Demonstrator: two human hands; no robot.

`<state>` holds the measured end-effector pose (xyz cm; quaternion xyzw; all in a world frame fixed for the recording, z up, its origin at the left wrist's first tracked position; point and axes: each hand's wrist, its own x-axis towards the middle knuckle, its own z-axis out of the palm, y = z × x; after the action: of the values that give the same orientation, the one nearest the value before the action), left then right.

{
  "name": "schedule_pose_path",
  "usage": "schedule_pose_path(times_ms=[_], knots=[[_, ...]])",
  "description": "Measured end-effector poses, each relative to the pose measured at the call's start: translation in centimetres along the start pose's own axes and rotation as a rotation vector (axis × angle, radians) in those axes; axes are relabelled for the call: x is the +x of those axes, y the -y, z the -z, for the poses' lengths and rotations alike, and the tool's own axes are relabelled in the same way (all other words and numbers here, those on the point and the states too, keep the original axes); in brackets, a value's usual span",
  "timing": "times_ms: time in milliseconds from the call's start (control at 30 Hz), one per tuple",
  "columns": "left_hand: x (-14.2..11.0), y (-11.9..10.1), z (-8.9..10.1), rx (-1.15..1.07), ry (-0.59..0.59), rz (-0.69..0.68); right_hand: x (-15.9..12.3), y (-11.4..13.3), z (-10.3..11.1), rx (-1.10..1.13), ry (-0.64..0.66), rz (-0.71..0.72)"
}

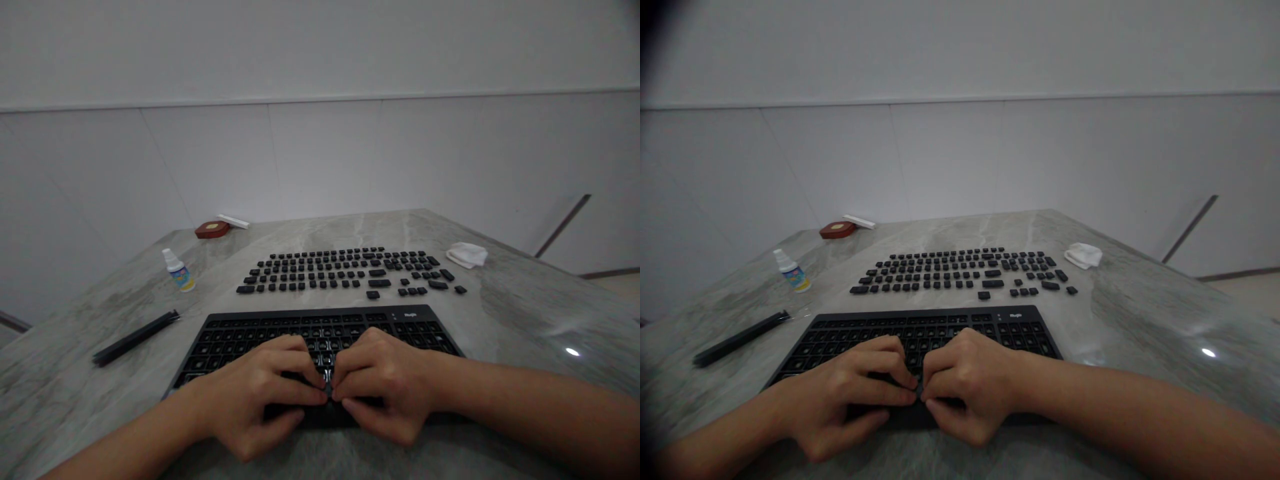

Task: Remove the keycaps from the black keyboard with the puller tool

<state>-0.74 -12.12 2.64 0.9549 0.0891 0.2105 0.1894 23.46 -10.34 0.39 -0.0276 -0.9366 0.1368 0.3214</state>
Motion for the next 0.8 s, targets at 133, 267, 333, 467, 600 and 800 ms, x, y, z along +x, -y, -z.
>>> schedule_pose_path(times_ms=[133,267,333,467,600,800], knots=[[0.2,-0.1,0.1,0.02,0.007,-0.004,0.0,0.2,0.0,-0.034,0.059,-0.004],[0.6,-0.3,0.1,0.067,0.025,-0.016,0.1,0.4,0.0,-0.098,0.116,-0.013],[0.7,-0.4,0.1,0.096,0.026,-0.022,0.2,0.5,0.1,-0.131,0.136,-0.013],[0.7,-0.5,0.0,0.117,0.02,-0.028,0.4,0.8,0.1,-0.188,0.161,0.007],[0.7,-0.5,-0.1,0.133,0.015,-0.029,0.5,1.3,0.1,-0.25,0.215,0.024],[0.8,-0.4,-0.2,0.12,0.002,-0.04,0.9,2.0,0.2,-0.324,0.311,-0.006]])
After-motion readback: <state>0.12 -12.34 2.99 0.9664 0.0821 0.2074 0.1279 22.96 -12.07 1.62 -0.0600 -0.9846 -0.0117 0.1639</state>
